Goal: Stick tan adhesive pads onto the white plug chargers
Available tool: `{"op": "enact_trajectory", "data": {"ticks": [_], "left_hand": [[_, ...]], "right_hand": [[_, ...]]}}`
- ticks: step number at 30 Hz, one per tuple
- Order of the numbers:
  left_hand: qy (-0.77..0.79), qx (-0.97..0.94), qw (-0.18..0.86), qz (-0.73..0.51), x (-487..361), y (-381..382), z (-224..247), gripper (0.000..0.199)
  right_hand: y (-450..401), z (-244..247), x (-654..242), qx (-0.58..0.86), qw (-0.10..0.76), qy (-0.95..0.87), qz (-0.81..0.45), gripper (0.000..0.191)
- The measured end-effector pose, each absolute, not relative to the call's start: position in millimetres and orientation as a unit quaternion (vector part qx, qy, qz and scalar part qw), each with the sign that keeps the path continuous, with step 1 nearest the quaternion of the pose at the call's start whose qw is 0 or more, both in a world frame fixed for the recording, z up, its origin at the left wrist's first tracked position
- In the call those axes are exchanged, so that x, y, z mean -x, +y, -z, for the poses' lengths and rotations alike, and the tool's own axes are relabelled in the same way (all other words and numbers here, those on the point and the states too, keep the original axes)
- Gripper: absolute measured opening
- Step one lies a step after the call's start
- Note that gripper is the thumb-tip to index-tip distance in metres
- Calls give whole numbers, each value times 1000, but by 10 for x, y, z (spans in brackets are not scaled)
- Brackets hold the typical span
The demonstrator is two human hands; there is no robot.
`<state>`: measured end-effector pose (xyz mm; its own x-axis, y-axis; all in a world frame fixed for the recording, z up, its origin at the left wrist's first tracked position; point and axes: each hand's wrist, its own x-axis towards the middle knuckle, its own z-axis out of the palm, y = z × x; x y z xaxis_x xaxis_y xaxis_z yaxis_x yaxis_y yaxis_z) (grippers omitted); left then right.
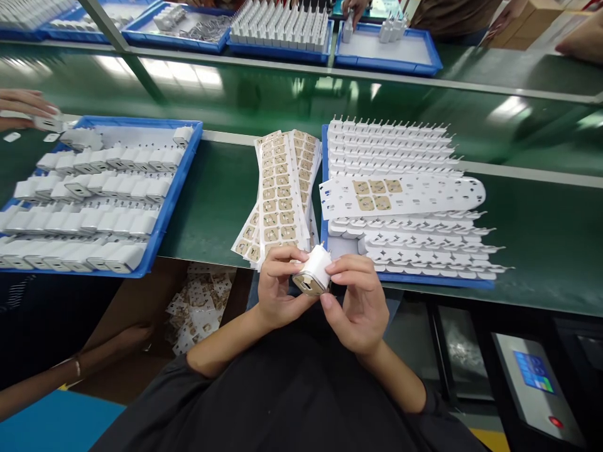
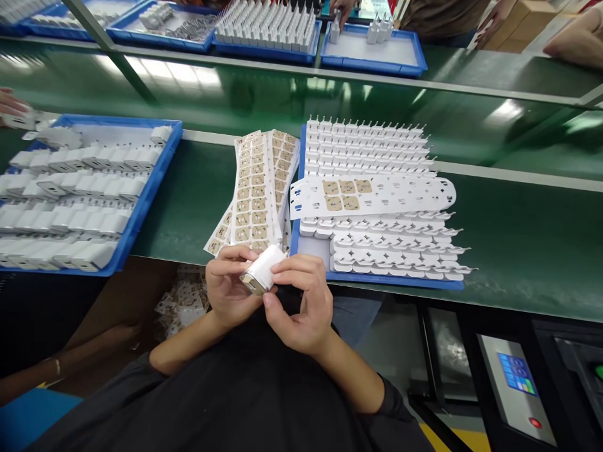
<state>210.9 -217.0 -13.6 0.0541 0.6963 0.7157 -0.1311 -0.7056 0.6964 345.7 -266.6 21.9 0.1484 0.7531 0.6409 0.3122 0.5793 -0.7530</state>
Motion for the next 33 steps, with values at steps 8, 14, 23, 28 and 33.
{"op": "enact_trajectory", "data": {"ticks": [8,14,23,28,33], "left_hand": [[184,-643,348,-656,-2134,-2177,103,54],[194,-644,348,-653,-2123,-2181,113,51],[194,-652,347,-645,-2125,-2189,120,53],[214,-661,333,-638,-2114,-2191,118,51],[231,-662,327,-634,-2113,-2204,128,38]], "right_hand": [[-2659,-271,-3444,416,616,-661,-104,27],[-2650,-307,-3455,426,586,-689,-31,23],[-2633,-267,-3526,400,563,-722,31,26],[-2637,-254,-3539,409,552,-726,35,27],[-2622,-272,-3545,409,547,-729,40,29]]}}
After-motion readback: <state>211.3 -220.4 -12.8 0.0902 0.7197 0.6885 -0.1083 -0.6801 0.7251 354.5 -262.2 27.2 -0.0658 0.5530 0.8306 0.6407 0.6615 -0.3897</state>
